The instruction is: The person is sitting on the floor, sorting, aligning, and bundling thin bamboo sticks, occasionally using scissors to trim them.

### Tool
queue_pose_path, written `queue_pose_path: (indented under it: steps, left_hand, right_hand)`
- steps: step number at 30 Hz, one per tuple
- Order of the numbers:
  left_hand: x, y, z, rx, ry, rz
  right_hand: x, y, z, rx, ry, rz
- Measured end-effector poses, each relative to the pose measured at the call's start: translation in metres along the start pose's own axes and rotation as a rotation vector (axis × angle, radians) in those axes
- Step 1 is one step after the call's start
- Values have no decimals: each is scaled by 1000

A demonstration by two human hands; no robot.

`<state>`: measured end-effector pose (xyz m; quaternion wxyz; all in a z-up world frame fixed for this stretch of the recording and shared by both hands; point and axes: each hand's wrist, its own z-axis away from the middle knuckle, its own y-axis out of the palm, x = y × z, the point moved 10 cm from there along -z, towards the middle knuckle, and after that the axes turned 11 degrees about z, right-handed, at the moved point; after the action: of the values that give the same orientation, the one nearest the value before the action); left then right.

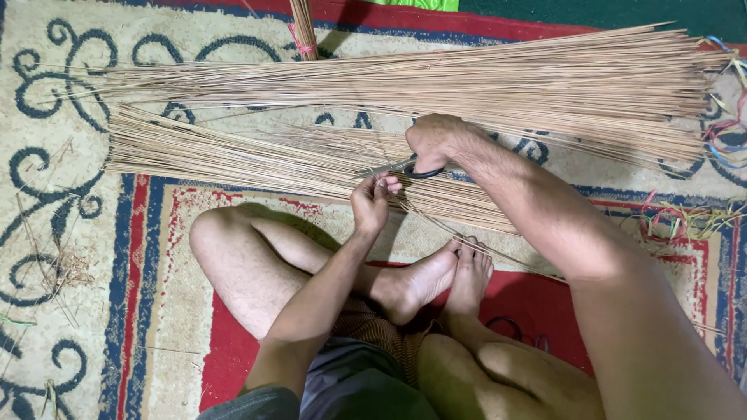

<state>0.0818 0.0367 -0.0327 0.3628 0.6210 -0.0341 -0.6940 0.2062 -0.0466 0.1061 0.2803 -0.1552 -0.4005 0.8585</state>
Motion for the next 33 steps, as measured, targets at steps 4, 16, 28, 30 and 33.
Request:
queue_pose_path:
  steps: [4,16,28,30,33]
  left_hand:
    - [-2,16,7,20,-8,8]
    - [14,7,-10,-128,-97,282]
    - [9,13,-24,-127,-88,376]
    - [3,16,-22,-122,-77,365]
    - [-4,22,-21,-114,-76,349]
  right_hand:
    - [-9,8,1,-1,2,-44]
    - [-148,76,42,-67,321,-240]
    - [-224,189,54,-171,637,-281]
    - [-223,190,60,-132,647,-265]
    - [-222,194,64,-96,660,-222]
